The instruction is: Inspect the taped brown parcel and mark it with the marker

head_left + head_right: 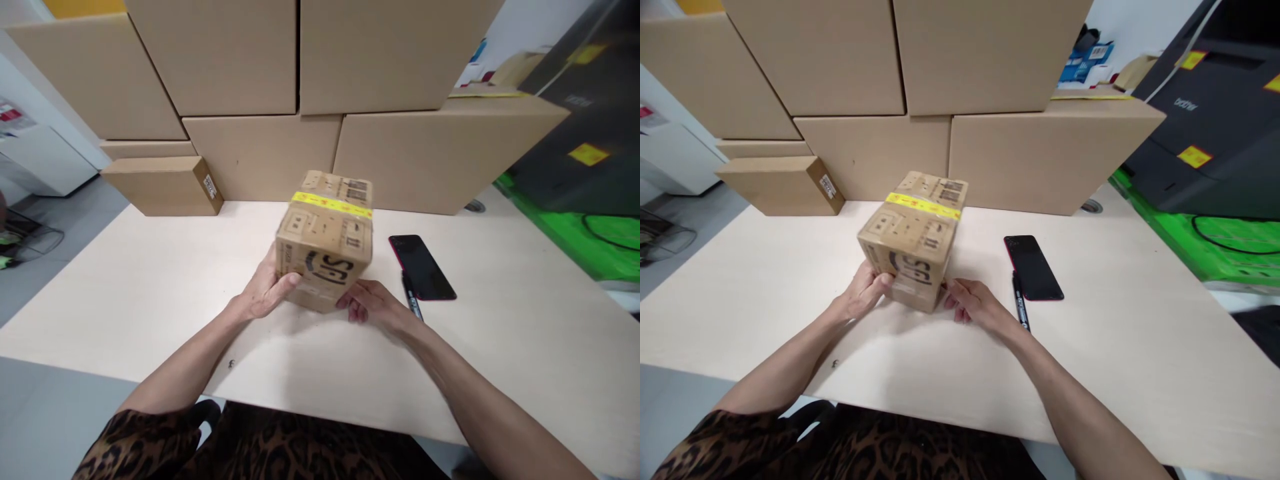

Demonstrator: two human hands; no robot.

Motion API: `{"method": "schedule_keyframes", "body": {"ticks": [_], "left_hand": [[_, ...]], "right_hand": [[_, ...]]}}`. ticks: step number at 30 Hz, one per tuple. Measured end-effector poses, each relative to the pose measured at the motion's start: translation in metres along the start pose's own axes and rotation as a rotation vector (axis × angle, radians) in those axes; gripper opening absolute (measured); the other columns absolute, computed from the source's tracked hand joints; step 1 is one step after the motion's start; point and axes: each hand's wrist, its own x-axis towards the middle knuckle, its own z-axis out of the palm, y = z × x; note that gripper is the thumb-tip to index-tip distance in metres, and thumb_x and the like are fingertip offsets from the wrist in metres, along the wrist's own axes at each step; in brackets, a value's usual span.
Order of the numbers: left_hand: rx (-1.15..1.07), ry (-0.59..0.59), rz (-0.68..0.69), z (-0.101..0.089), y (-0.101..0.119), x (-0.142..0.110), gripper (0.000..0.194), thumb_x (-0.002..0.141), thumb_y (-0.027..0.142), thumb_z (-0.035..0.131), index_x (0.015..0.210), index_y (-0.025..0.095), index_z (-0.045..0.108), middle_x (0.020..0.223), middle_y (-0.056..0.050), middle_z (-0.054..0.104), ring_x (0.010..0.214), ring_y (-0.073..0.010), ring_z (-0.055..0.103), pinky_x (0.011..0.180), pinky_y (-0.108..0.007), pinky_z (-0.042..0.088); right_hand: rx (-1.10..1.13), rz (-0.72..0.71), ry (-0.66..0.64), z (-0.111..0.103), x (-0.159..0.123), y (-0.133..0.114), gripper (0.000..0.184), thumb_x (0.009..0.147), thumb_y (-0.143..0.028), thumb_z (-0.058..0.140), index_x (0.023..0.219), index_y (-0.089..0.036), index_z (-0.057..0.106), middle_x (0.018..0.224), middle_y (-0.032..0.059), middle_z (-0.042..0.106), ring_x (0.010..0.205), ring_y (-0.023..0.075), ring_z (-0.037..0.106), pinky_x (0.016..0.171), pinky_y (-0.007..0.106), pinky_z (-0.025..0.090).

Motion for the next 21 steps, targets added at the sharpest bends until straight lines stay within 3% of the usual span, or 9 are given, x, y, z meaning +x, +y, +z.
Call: {"method": "schedule_keyframes", "body": {"ticks": [4, 9, 13, 17, 21], "left_hand": [[0.013, -0.076, 0.032, 0.002, -0.008, -0.002, 0.08, 0.102, 0.075, 0.053, 0.167, 0.03, 0.048, 0.164, -0.014, 0.06, 0.163, -0.0436, 0.042, 0.133, -0.066, 0.038], [0.065, -0.147, 0.096, 0.001, -0.016, -0.006, 0.078, 0.107, 0.07, 0.047, 0.175, 0.035, 0.031, 0.178, -0.012, 0.042, 0.17, -0.041, 0.029, 0.138, -0.067, 0.027], [0.095, -0.123, 0.033, 0.0, -0.017, -0.007, 0.069, 0.106, 0.064, 0.055, 0.165, 0.029, 0.048, 0.171, -0.016, 0.051, 0.156, -0.0428, 0.049, 0.135, -0.069, 0.032], [0.086, -0.151, -0.061, 0.0, -0.019, -0.005, 0.064, 0.101, 0.059, 0.068, 0.155, 0.025, 0.061, 0.156, -0.017, 0.065, 0.147, -0.045, 0.057, 0.124, -0.071, 0.046], [-0.068, -0.112, -0.087, 0.005, -0.021, -0.003, 0.068, 0.094, 0.054, 0.08, 0.153, 0.026, 0.063, 0.155, -0.018, 0.065, 0.143, -0.0438, 0.063, 0.121, -0.07, 0.051]], "right_hand": [[0.047, -0.119, 0.177, -0.004, 0.002, -0.004, 0.041, 0.078, -0.062, 0.081, 0.066, -0.023, 0.073, 0.056, 0.0037, 0.067, 0.05, 0.0182, 0.059, 0.052, 0.034, 0.046], [0.308, -0.176, 0.381, -0.01, 0.006, -0.011, 0.034, 0.084, -0.059, 0.077, 0.09, -0.026, 0.083, 0.09, 0.006, 0.081, 0.078, 0.024, 0.073, 0.066, 0.037, 0.055], [0.359, -0.165, 0.361, -0.011, 0.01, -0.009, 0.042, 0.082, -0.064, 0.079, 0.099, -0.026, 0.083, 0.099, 0.0072, 0.082, 0.082, 0.0237, 0.073, 0.068, 0.037, 0.055], [0.334, -0.2, 0.274, -0.009, 0.01, -0.009, 0.052, 0.082, -0.07, 0.081, 0.107, -0.025, 0.082, 0.113, 0.0093, 0.081, 0.087, 0.022, 0.072, 0.073, 0.037, 0.058], [0.294, -0.294, 0.153, -0.005, 0.006, -0.012, 0.054, 0.087, -0.074, 0.076, 0.118, -0.03, 0.083, 0.134, 0.0088, 0.078, 0.102, 0.0241, 0.072, 0.085, 0.04, 0.06]]}}
